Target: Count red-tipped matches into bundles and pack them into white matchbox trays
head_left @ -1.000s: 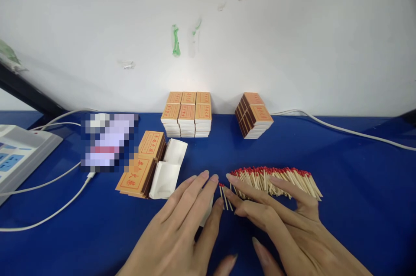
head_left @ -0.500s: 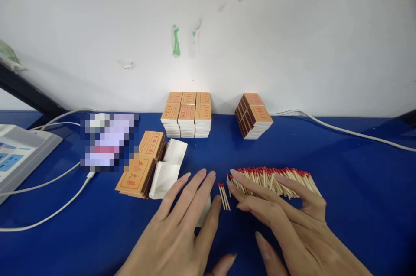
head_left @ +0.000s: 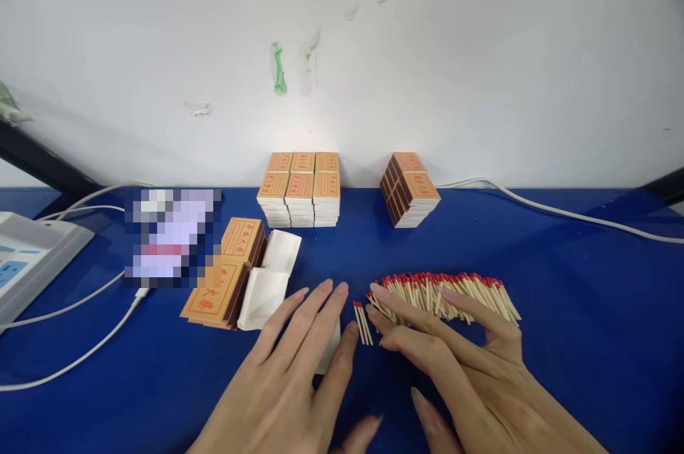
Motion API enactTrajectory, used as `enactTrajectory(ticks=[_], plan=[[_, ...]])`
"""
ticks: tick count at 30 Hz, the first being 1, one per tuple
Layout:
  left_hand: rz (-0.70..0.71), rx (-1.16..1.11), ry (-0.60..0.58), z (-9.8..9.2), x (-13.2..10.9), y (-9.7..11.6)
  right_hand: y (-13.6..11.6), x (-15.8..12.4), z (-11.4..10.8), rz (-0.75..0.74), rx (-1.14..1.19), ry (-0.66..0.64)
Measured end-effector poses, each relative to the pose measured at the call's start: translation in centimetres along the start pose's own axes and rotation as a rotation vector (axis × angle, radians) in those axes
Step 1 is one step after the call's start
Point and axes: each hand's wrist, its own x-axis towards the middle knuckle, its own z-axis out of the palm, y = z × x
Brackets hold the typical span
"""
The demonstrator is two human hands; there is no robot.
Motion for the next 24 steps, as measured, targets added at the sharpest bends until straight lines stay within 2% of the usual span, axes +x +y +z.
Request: enactTrajectory(ticks=[6,10,24], plan=[[-0.015,-0.021,-0.003,0.0,0.0,0.0,0.0,-0.4,0.4,0.016,0.039,0.019],[-0.04,-0.044,0.013,0.3,-0.2,0.2,0.2,-0.6,0.8,0.038,0.056,0.108],[-0.014,-0.012,0.017,0.2,-0.3,0.2,0.1,-0.5,1.0,0.113,0.15,0.096]])
